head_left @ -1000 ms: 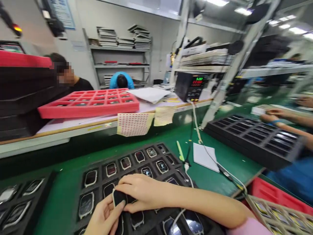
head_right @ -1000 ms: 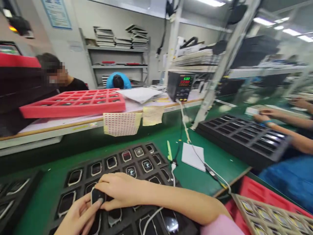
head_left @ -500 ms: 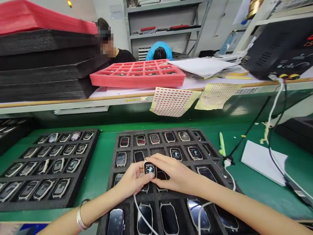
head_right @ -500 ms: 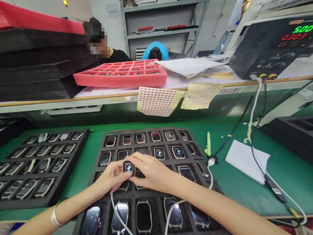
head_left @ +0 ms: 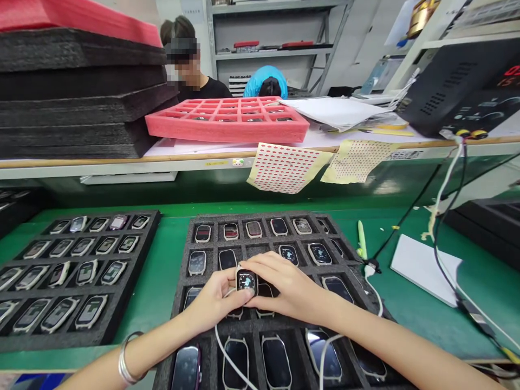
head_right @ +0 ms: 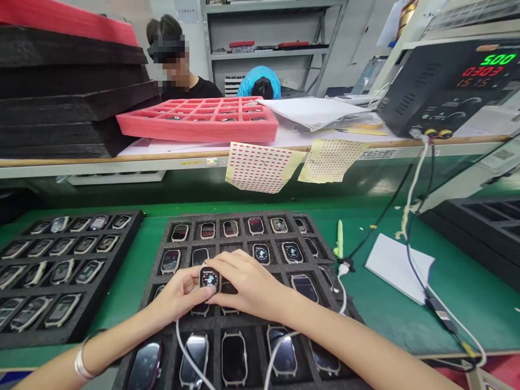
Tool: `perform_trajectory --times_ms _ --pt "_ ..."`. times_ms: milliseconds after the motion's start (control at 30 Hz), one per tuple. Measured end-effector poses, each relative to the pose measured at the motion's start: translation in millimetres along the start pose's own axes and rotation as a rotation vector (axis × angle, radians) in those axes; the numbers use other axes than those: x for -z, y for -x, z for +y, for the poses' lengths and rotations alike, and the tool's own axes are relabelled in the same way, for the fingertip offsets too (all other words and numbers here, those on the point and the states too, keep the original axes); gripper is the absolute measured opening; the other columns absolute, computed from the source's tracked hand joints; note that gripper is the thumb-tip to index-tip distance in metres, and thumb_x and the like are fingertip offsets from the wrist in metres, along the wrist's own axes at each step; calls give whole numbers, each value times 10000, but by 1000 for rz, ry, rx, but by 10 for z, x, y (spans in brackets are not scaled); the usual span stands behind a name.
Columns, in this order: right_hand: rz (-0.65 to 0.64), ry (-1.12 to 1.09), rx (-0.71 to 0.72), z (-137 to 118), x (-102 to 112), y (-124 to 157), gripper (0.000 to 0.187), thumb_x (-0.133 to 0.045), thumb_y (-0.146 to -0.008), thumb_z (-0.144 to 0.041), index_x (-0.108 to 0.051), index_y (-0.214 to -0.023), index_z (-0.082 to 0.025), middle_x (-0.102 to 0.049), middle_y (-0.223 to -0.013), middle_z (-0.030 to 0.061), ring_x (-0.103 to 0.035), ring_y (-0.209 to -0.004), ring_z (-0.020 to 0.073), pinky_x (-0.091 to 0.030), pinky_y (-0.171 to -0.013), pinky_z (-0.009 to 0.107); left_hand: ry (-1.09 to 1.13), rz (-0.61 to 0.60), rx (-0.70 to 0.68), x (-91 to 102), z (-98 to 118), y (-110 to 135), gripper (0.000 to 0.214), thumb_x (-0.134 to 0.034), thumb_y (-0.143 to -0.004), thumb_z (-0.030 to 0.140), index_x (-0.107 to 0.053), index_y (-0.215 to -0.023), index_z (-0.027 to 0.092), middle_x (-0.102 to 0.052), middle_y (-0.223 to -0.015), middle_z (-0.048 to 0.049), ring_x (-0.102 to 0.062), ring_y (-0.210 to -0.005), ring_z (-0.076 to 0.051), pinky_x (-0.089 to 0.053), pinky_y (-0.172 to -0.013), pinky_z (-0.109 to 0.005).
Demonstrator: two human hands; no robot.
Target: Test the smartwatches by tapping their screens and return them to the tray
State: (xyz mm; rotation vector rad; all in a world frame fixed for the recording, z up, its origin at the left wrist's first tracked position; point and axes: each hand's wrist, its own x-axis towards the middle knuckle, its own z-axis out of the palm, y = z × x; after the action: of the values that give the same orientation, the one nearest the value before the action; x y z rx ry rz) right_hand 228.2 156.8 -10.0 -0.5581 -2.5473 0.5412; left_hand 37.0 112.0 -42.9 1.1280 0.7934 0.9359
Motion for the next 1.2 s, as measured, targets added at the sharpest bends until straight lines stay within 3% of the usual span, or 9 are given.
perform_trajectory --times_ms 567,933,1033,1100,1200 --pt "-35 -42 -30 15 24 -32 488 -688 -824 -380 -520 -1219 -148 -623 -1089 110 -561 -983 232 -449 -886 385 -5 2 46 9 -1 -1 269 -688 -778 359 -643 -920 135 -605 -796 -20 -526 -743 -159 -411 -707 -262" --pt "-27 -19 -6 -30 21 -45 443 -659 -851 -366 -528 -1212 -147 -615 -1086 121 -553 -985 243 -445 -893 404 -79 -17 7 6 57 6 231 -643 -815 347 -625 -906 136 -578 -803 -19 -509 -796 -171 -395 -745 -272" --pt "-20 -52 -31 -43 72 -77 428 -655 -857 -337 -526 -1228 -166 -570 -1136 124 -530 -1048 249 -436 -918 404 -110 5 24 -25 86 25 253 -628 -826 348 -597 -973 144 -550 -800 -4 -469 -678 -123 -368 -619 -233" --pt "9 -113 -75 4 133 -103 423 -672 -841 -337 -539 -1212 -182 -529 -1160 115 -514 -1084 247 -438 -927 387 -135 2 97 -47 128 88 344 -682 -782 338 -550 -1051 170 -550 -852 7 -387 -550 -71 -297 -502 -209" --pt "6 -128 -189 175 227 -107 413 -693 -817 -370 -571 -1167 -188 -525 -1092 85 -538 -1037 232 -454 -912 365 -159 -29 212 -34 195 255 448 -730 -740 302 -496 -1111 213 -556 -965 5 -335 -505 -38 -263 -463 -193"
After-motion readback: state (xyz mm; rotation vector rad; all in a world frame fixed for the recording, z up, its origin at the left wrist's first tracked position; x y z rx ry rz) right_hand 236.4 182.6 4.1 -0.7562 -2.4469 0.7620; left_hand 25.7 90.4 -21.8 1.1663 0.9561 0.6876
